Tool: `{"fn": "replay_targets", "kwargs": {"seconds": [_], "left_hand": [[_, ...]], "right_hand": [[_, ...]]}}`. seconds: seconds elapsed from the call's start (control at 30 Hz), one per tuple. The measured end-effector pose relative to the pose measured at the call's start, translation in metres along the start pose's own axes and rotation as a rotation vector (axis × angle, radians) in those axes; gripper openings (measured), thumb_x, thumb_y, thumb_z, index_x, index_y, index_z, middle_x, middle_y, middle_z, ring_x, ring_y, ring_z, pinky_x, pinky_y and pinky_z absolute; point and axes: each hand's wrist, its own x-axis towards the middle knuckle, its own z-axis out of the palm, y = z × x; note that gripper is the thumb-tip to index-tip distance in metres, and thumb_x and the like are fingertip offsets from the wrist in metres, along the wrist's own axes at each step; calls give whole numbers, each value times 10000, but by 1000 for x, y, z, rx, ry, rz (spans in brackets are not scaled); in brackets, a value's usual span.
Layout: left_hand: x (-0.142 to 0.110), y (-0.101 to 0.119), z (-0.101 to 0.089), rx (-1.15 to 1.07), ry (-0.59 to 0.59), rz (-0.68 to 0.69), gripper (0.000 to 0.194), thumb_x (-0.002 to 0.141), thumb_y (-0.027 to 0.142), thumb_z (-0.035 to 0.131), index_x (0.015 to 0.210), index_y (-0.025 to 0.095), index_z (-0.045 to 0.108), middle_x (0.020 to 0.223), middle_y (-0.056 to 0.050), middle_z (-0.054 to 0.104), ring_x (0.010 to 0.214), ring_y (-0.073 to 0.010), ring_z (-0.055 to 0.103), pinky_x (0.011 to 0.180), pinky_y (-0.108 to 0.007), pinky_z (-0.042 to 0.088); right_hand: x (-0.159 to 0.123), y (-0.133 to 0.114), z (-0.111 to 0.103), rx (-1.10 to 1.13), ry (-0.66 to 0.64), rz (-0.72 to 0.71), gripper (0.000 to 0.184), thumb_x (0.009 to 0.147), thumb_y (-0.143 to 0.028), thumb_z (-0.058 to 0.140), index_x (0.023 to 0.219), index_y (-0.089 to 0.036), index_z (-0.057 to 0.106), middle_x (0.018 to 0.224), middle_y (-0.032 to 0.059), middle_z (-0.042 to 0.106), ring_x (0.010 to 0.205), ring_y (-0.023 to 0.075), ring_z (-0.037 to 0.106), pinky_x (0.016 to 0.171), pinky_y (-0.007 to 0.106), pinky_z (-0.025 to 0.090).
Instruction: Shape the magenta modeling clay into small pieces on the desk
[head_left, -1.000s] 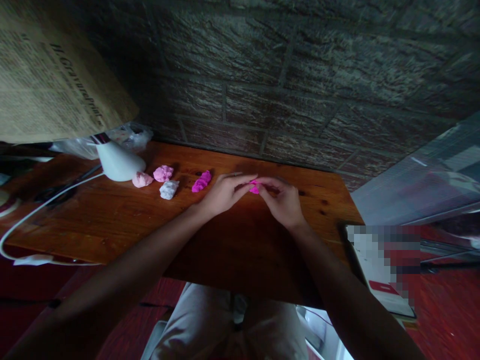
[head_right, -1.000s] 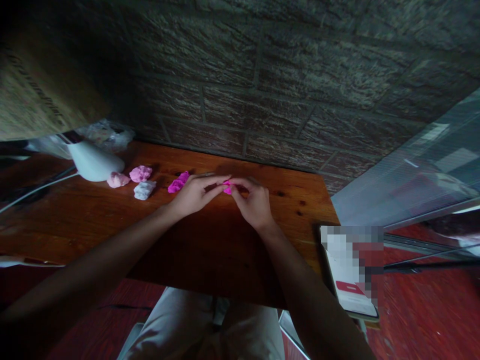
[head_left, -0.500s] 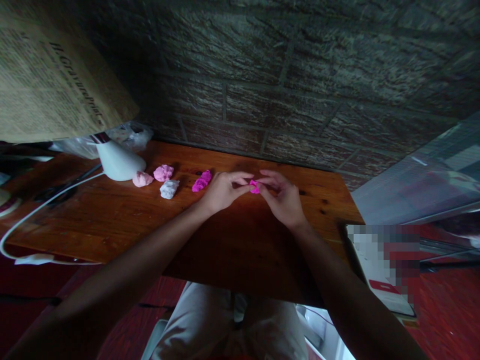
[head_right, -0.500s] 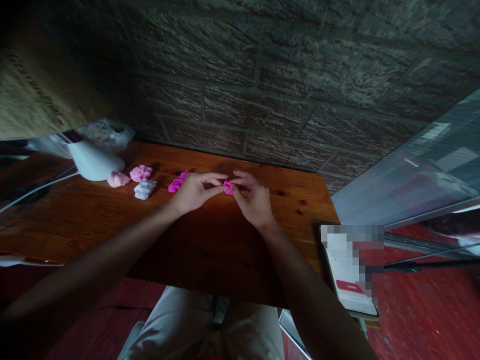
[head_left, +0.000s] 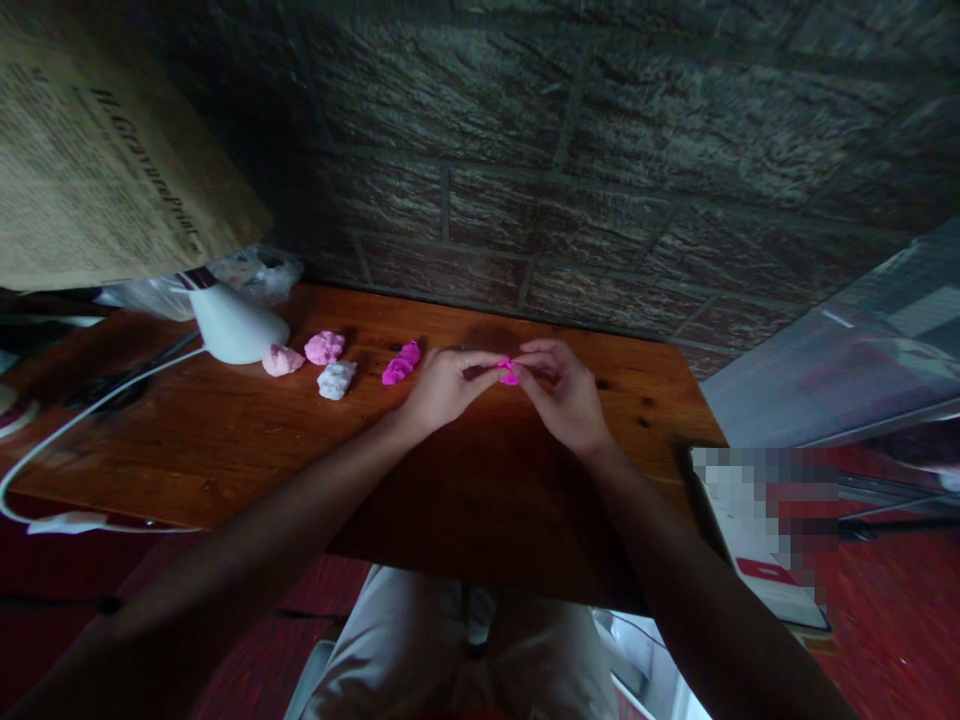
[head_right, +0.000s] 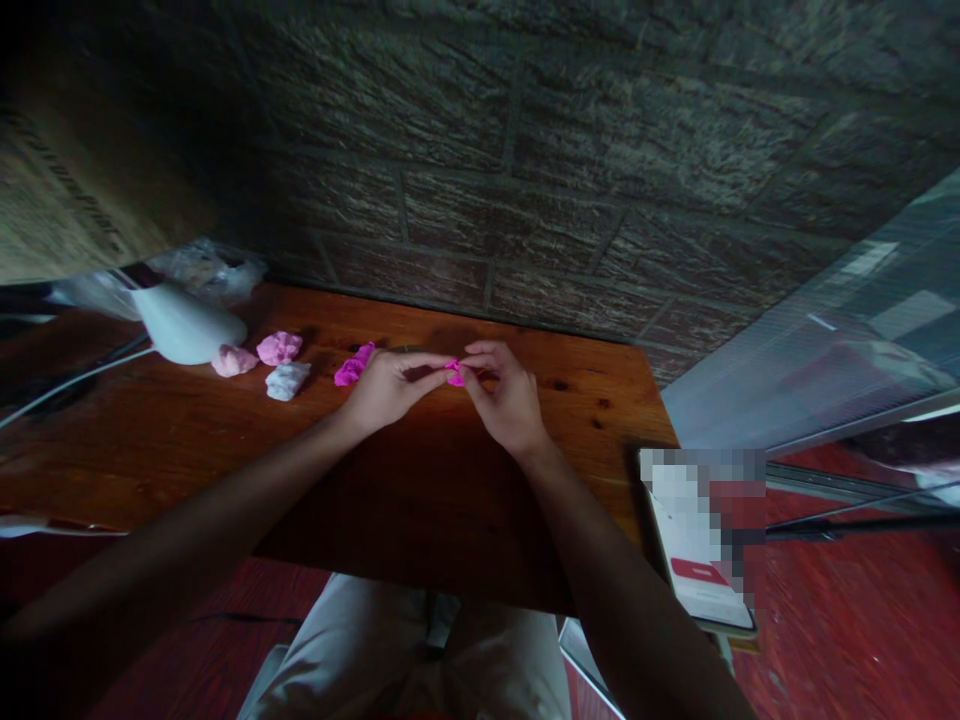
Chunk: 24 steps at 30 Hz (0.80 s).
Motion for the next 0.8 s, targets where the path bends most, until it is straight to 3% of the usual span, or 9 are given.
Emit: {"fn": "replay_targets", "kwargs": {"seconds": [0.33, 0.47, 0.63, 0.8], "left_hand": [[4, 3, -4, 108, -23, 133, 107, 944, 239, 670, 953, 174, 755, 940, -72, 766, 876, -185, 704, 807, -301, 537], [4, 5, -3, 143, -29, 123, 128, 964, 221, 624, 933, 171, 737, 916, -67, 751, 865, -182, 696, 813, -303, 532], [3, 6, -3, 169, -27, 92, 154, 974, 227, 601, 932, 172, 738, 904, -62, 765, 835, -178, 705, 797, -297, 545], [0, 5, -2, 156, -5, 84, 145, 954, 232, 653, 1018, 175, 770, 983, -68, 819, 855, -182, 761, 810, -287, 578]], "right_hand": [[-2, -2, 2, 63, 4, 21, 336, 843, -461, 781, 1085, -258, 665, 995, 44, 807, 944, 229, 789, 943, 404, 631], [-2, 0, 3, 53, 0, 68, 397, 806, -451, 809, 1122, -247, 681, 1046, 59, 812, 977, 232, 787, 951, 408, 630], [-3, 5, 4, 90, -72, 155, 301, 805, -386, 793, 1060, -239, 729, 1055, 64, 826, 970, 246, 799, 917, 414, 642], [-4, 4, 5, 24, -14, 130, 247, 809, -322, 778, 1039, -239, 750, 1007, 56, 834, 944, 246, 804, 877, 390, 652]]}}
